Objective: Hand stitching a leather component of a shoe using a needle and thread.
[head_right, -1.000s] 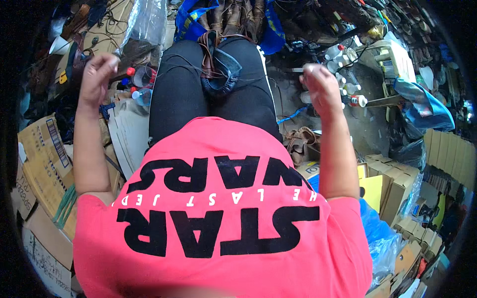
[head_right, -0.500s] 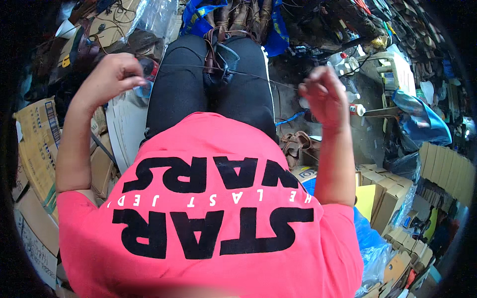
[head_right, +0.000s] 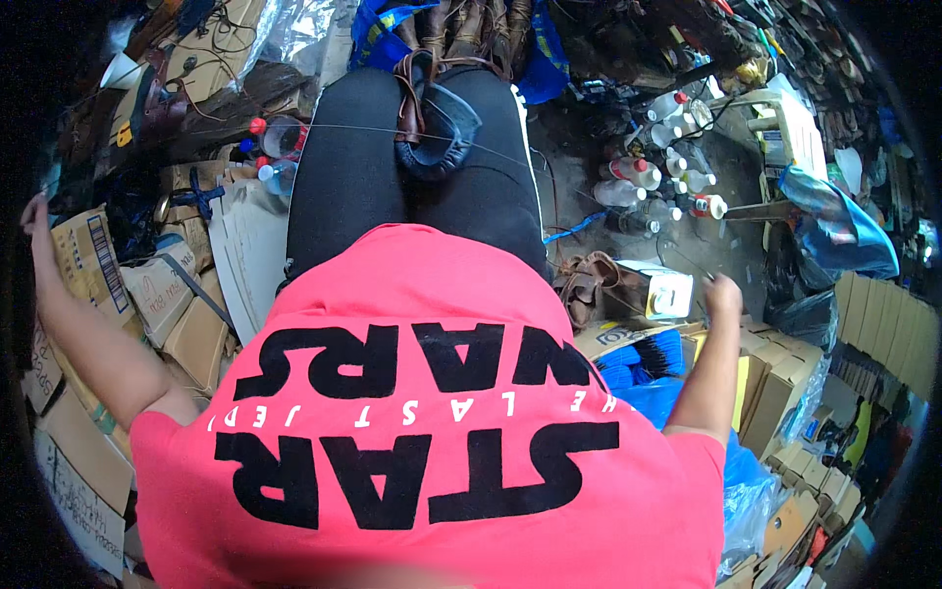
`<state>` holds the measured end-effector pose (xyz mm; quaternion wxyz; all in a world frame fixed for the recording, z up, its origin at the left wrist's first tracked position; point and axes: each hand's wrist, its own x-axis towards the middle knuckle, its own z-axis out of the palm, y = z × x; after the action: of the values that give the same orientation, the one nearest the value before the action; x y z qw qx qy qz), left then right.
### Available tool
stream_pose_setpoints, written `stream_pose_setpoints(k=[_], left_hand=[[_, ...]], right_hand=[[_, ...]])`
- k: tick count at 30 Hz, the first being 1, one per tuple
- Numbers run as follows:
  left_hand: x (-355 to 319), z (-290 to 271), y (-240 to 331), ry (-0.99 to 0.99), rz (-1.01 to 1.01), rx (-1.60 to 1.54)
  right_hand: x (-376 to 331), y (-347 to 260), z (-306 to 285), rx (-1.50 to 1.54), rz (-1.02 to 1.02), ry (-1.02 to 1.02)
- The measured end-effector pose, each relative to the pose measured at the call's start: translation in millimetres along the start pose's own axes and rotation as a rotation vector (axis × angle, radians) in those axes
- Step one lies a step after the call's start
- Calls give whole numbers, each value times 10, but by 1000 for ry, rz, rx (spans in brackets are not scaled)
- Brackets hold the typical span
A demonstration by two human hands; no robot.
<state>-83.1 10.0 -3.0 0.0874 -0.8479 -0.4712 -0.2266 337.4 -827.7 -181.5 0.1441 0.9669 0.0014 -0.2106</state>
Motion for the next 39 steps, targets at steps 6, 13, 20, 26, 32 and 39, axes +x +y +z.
stream_pose_setpoints(k=[6, 13, 20, 26, 32, 39], left_hand=[[-1139, 425, 1947, -562, 516, -691], [-1561, 965, 3223, -831, 921, -955], [-1480, 1047, 3288, -971, 882, -909], [-1518, 1128, 3265, -1084, 803, -1069], [-1530, 1155, 3260, -1192, 792, -1089], [-1558, 1211, 3221, -1265, 777, -1193]], right_hand=[[-804, -2486, -712, 583, -724, -314], [-948, -3421, -991, 1006, -1123, -74], [-899, -3468, -932, 944, -1179, -143], [-887, -3464, -843, 1016, -1190, -105], [-929, -3495, -864, 955, -1254, -88], [-1081, -3549, -728, 1119, -1234, -44]])
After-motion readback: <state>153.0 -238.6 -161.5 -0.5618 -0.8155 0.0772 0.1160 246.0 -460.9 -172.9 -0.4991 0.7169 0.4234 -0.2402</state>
